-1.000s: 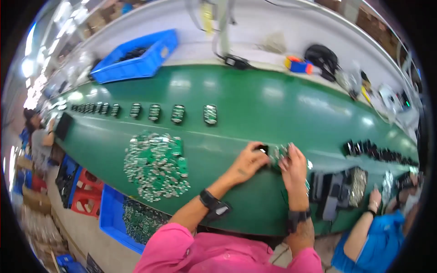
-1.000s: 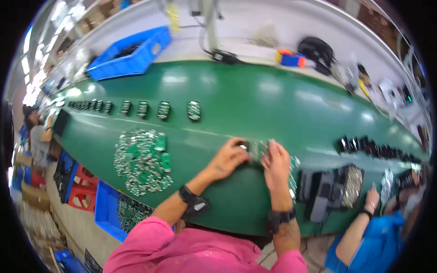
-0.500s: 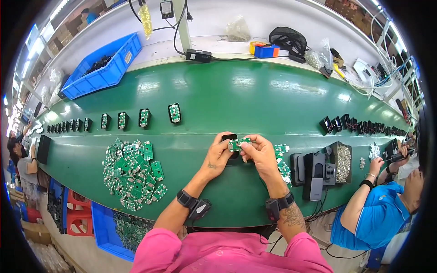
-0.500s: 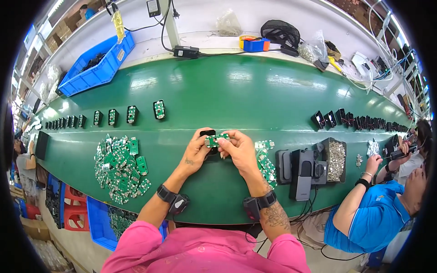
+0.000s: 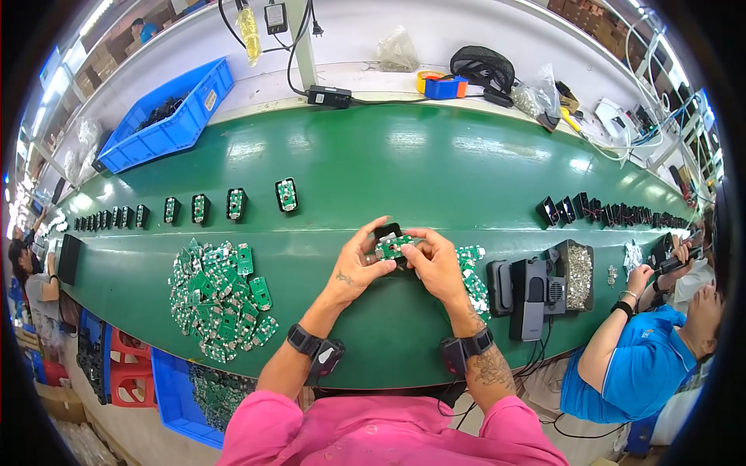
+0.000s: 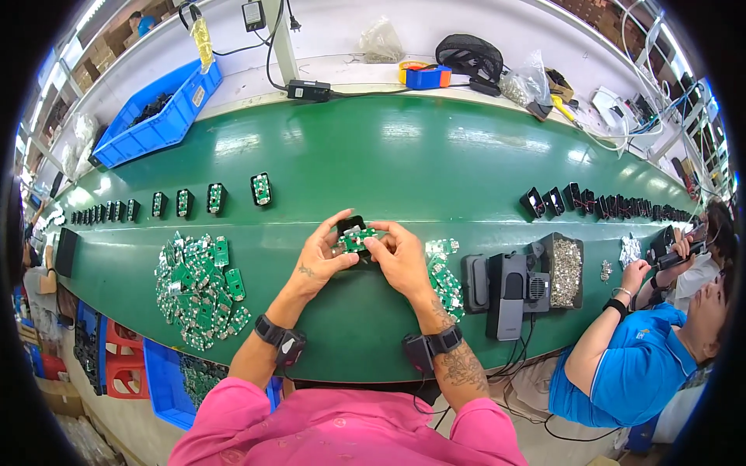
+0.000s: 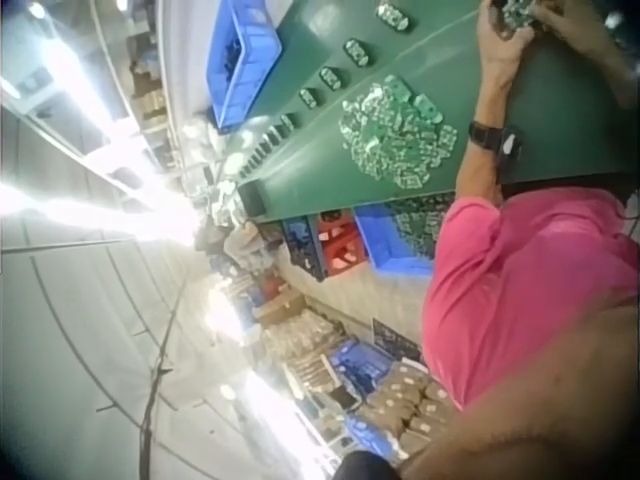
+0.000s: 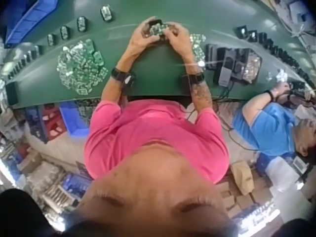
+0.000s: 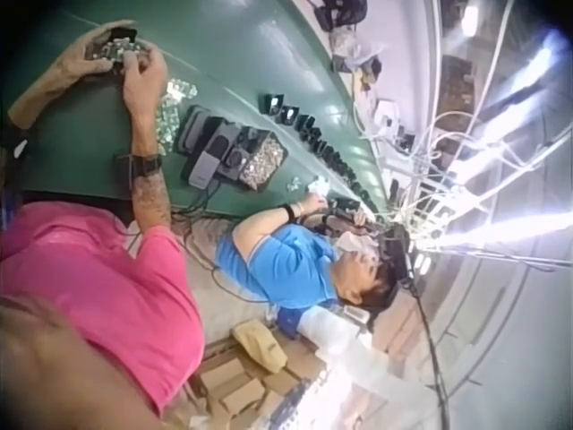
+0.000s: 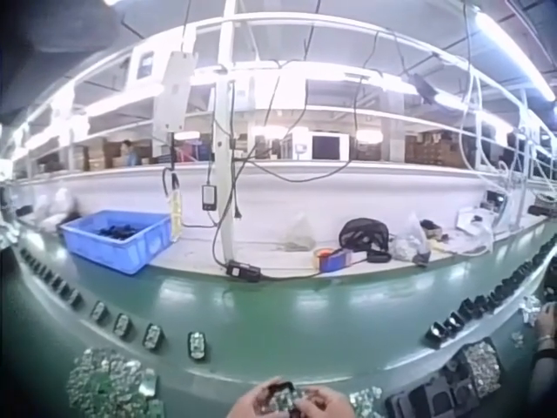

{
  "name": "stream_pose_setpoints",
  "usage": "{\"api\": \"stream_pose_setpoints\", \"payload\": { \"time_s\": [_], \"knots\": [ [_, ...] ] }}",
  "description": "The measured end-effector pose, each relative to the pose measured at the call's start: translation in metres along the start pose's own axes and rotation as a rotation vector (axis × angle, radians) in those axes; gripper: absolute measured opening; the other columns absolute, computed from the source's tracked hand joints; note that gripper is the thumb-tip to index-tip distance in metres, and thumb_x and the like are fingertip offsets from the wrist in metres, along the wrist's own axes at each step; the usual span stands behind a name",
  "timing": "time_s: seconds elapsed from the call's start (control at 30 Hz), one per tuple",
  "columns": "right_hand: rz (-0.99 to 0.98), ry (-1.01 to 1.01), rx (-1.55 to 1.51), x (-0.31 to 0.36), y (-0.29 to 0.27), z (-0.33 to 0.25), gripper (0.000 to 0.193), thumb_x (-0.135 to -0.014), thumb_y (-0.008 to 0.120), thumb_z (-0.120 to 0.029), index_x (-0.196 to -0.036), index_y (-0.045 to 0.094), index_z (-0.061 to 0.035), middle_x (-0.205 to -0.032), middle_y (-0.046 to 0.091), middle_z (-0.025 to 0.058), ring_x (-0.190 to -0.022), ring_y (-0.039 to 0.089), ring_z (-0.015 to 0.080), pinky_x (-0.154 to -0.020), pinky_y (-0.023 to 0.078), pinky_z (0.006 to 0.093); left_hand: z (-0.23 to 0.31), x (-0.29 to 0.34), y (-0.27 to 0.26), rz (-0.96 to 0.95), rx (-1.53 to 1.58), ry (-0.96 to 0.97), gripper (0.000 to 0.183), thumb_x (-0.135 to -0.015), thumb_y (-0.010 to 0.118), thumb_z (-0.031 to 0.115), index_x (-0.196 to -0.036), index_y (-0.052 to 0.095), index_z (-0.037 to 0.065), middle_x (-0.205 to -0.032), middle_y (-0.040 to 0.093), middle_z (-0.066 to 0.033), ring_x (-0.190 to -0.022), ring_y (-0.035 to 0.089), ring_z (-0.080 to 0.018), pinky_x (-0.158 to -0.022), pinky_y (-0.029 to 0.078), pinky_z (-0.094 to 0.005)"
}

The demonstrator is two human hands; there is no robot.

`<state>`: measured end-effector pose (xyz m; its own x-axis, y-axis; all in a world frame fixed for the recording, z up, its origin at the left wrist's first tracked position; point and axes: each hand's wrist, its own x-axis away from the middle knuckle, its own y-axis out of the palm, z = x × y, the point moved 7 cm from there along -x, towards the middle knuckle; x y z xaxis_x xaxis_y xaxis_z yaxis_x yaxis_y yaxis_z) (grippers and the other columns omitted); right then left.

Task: The person picks up a black plastic housing and a circuit board by hand, fits the circuit board into the housing, and presses them together. The person then places the assembled unit onto the conveyor belt and repeats the process.

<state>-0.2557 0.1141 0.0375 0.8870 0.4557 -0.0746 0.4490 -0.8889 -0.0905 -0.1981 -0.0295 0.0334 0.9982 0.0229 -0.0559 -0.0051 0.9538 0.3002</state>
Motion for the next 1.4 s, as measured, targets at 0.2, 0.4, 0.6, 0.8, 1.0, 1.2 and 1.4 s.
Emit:
{"api": "stream_pose_setpoints", "payload": {
  "time_s": [0.2, 0.4, 0.6, 0.8, 1.0, 1.2, 1.4],
  "knots": [
    [0.104, -0.228, 0.315, 0.007, -0.002, -0.032, 0.031, -0.088, 0.071, -0.008, -0.118, 0.067, -0.0054, -0.099, 0.064, 0.0051, -0.089, 0.059, 0.0128, -0.076, 0.049, 0.0285, -0.007, 0.003, 0.0, 0.038, 0.09, -0.148, 0.059, -0.089, 0.067, 0.005, -0.144, 0.044, 0.006, -0.124, 0.06, -0.0093, -0.107, 0.062, -0.0162, -0.086, 0.058, -0.0312],
    [-0.066, -0.286, 0.25, 0.004, 0.006, -0.024, 0.016, -0.085, 0.074, -0.011, -0.101, 0.077, -0.011, -0.131, 0.055, 0.0105, -0.129, 0.046, 0.0268, -0.109, 0.036, 0.0417, -0.005, 0.003, 0.005, -0.01, 0.03, -0.15, 0.053, -0.092, 0.065, 0.007, -0.142, 0.046, 0.004, -0.121, 0.062, -0.0087, -0.103, 0.064, -0.0153, -0.084, 0.059, -0.0306],
    [-0.09, -0.284, 0.222, 0.004, 0.013, -0.018, 0.014, -0.085, 0.074, -0.012, -0.099, 0.077, -0.01, -0.133, 0.055, 0.0112, -0.129, 0.046, 0.0262, -0.105, 0.039, 0.0403, -0.01, 0.002, 0.005, -0.055, 0.002, -0.14, 0.052, -0.093, 0.067, 0.013, -0.141, 0.047, 0.006, -0.118, 0.063, -0.0079, -0.102, 0.063, -0.014, -0.082, 0.058, -0.0298],
    [-0.08, -0.292, 0.215, 0.004, 0.013, -0.014, 0.012, -0.086, 0.074, -0.014, -0.097, 0.076, -0.0099, -0.133, 0.055, 0.0105, -0.128, 0.044, 0.0274, -0.107, 0.037, 0.0427, -0.015, 0.002, 0.007, -0.076, -0.004, -0.164, 0.049, -0.094, 0.066, 0.013, -0.139, 0.049, 0.006, -0.118, 0.063, -0.0078, -0.101, 0.064, -0.0142, -0.082, 0.058, -0.0298],
    [0.105, -0.37, 0.335, 0.011, 0.012, -0.028, 0.009, -0.087, 0.071, -0.009, -0.095, 0.073, -0.0058, -0.123, 0.059, 0.0111, -0.119, 0.049, 0.0267, -0.1, 0.04, 0.0407, -0.011, 0.002, 0.009, -0.012, 0.009, -0.076, 0.047, -0.093, 0.063, 0.003, -0.138, 0.049, 0.002, -0.119, 0.063, -0.0113, -0.1, 0.064, -0.0143, -0.083, 0.058, -0.0292],
    [0.181, -0.488, 0.554, 0.014, 0.011, -0.036, 0.006, -0.086, 0.068, -0.006, -0.09, 0.067, -0.0011, -0.09, 0.063, 0.0125, -0.089, 0.06, 0.0297, -0.075, 0.048, 0.0388, -0.007, 0.001, -0.007, 0.197, -0.222, 0.151, 0.049, -0.09, 0.06, -0.005, -0.137, 0.053, 0.004, -0.115, 0.066, -0.0117, -0.098, 0.066, -0.0136, -0.084, 0.055, -0.0272],
    [0.01, -0.523, 0.55, 0.012, 0.016, -0.04, 0.006, -0.086, 0.068, -0.004, -0.087, 0.065, 0.0007, -0.076, 0.06, 0.0126, -0.071, 0.061, 0.031, -0.063, 0.048, 0.0387, -0.006, 0.004, -0.005, 0.238, -0.285, 0.17, 0.051, -0.089, 0.061, -0.005, -0.139, 0.053, 0.006, -0.115, 0.068, -0.0113, -0.096, 0.065, -0.0116, -0.084, 0.054, -0.0275]
  ]
}}
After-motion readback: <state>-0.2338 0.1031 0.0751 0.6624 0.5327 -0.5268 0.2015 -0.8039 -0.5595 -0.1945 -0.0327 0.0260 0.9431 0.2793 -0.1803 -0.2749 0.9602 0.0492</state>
